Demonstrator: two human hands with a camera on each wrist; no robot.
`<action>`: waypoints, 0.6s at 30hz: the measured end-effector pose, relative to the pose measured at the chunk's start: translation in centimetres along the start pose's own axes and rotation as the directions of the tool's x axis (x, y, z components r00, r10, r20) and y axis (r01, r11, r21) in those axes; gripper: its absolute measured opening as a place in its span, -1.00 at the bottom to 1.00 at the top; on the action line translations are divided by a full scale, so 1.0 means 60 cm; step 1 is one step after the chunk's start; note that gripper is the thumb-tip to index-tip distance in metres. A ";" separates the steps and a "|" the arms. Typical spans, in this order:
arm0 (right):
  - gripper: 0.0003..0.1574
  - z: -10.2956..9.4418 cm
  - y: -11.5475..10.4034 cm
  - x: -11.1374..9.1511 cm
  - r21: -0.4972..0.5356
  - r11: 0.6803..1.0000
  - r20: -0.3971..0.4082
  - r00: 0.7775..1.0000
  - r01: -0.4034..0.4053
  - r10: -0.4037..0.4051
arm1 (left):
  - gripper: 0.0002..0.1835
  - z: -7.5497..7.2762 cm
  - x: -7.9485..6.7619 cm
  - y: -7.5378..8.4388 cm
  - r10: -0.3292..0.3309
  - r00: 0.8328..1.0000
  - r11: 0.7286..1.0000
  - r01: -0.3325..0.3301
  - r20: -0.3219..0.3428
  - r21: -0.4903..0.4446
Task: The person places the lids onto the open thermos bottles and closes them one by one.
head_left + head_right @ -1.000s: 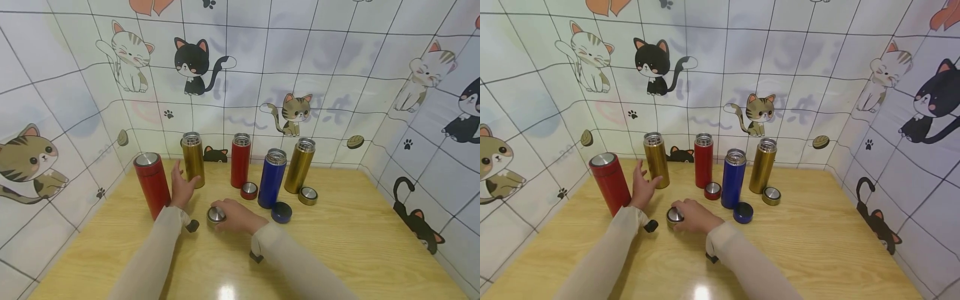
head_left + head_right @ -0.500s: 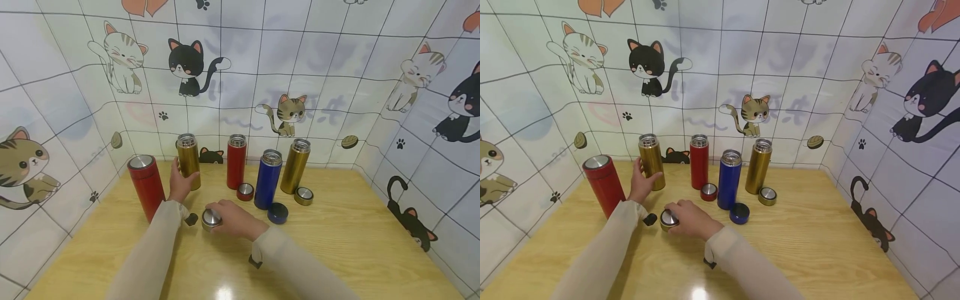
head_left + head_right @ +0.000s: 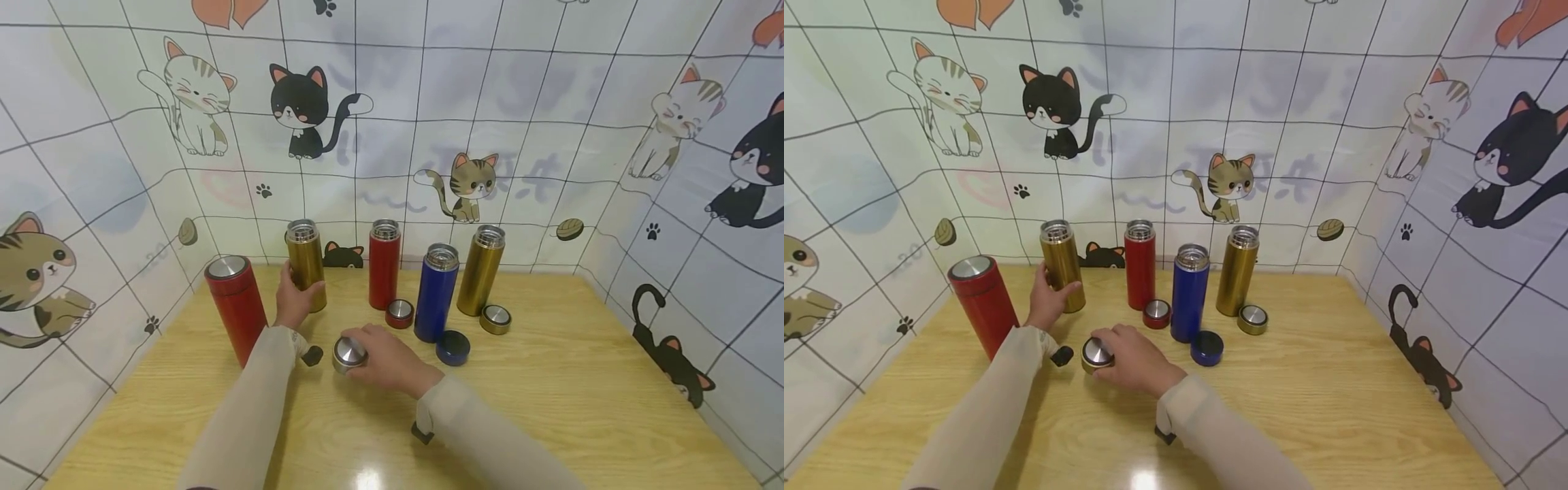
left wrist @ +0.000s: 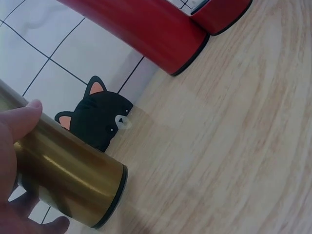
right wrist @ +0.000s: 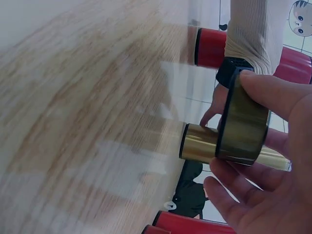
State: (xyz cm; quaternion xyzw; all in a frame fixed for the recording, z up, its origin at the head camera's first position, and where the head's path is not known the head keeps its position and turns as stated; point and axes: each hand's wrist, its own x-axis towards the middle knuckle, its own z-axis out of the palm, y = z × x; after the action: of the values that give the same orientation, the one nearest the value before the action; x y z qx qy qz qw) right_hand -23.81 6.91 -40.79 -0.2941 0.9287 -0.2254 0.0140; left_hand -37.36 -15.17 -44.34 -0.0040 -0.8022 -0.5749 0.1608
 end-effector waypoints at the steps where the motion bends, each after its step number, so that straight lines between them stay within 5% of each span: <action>1: -0.18 -0.001 0.001 -0.001 0.005 1.000 -0.015 1.000 0.005 -0.005 | -0.04 0.000 0.000 0.000 0.001 1.000 1.000 -0.001 -0.001 0.001; 18: -0.14 0.004 0.016 -0.003 0.021 0.992 -0.155 0.980 0.126 -0.121 | -0.12 -0.001 -0.007 0.010 -0.019 1.000 1.000 0.019 0.016 0.002</action>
State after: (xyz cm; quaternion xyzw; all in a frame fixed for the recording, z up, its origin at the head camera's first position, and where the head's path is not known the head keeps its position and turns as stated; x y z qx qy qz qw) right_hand -24.17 7.61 -41.44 -0.3327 0.9034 -0.2619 -0.0670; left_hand -36.85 -14.98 -43.86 -0.0008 -0.8040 -0.5757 0.1486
